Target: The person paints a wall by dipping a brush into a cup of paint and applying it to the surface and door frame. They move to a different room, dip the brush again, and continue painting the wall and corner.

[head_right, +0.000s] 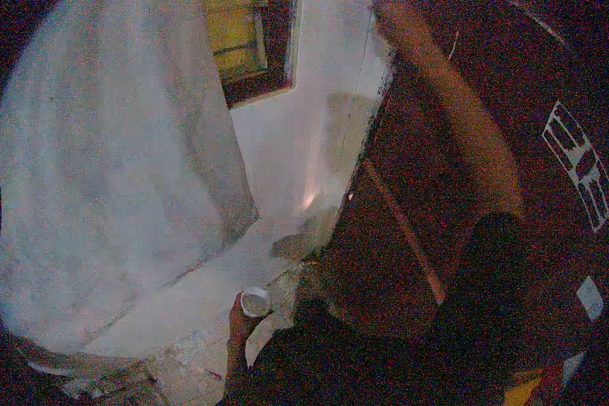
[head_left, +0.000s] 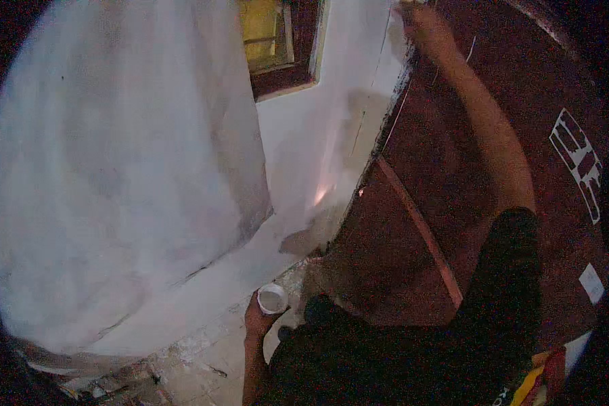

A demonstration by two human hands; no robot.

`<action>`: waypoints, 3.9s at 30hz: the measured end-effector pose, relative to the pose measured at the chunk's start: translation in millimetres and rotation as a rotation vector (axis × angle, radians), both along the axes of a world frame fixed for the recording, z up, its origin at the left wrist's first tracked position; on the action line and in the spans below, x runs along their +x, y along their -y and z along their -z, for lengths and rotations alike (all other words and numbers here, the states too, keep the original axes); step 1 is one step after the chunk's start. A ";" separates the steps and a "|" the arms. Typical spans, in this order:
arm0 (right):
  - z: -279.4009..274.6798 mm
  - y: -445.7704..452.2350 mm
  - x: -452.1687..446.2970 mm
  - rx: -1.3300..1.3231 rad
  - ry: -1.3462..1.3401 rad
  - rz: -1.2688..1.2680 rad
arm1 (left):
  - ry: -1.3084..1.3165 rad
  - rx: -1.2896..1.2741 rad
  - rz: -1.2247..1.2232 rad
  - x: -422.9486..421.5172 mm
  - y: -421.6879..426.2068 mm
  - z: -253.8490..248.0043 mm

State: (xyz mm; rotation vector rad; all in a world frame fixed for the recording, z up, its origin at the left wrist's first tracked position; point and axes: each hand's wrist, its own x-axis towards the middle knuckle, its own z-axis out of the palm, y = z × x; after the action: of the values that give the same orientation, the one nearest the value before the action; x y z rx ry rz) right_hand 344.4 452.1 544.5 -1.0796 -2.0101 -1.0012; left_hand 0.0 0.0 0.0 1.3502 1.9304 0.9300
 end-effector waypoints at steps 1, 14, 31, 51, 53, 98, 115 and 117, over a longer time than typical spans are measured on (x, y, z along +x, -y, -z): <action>15.0 -16.2 3.9 -0.003 0.114 0.043 | 0.004 0.058 -0.002 0.5 -1.5 4.5; 345.5 0.5 -25.5 -0.975 0.340 0.159 | 0.091 0.077 -0.024 15.9 -9.5 -0.2; 434.5 255.0 -90.6 -1.612 -1.158 -0.684 | -0.094 0.206 -0.085 -11.2 -64.2 18.9; 431.1 339.3 -148.9 -1.432 -0.462 -0.681 | -0.087 0.358 0.101 14.8 -30.2 -57.4; 424.5 345.5 -151.3 -1.365 -0.441 -0.647 | -0.059 0.317 0.093 12.7 -26.0 -65.0; 192.2 177.1 -56.6 -0.362 -1.511 -0.413 | -0.100 0.192 0.552 -63.7 -177.3 -81.0; 54.5 76.6 -138.6 -0.048 -1.669 -0.778 | -0.021 0.100 0.719 -63.2 -155.1 -65.6; 115.9 49.7 -110.0 -0.006 -1.653 -0.570 | -0.039 0.076 0.703 -63.8 -154.5 -68.1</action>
State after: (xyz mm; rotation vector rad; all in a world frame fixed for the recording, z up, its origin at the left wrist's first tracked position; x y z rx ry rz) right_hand 234.5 402.4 428.7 -0.7349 -0.7628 0.2848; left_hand -63.8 154.5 68.1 1.9125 1.2827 0.6240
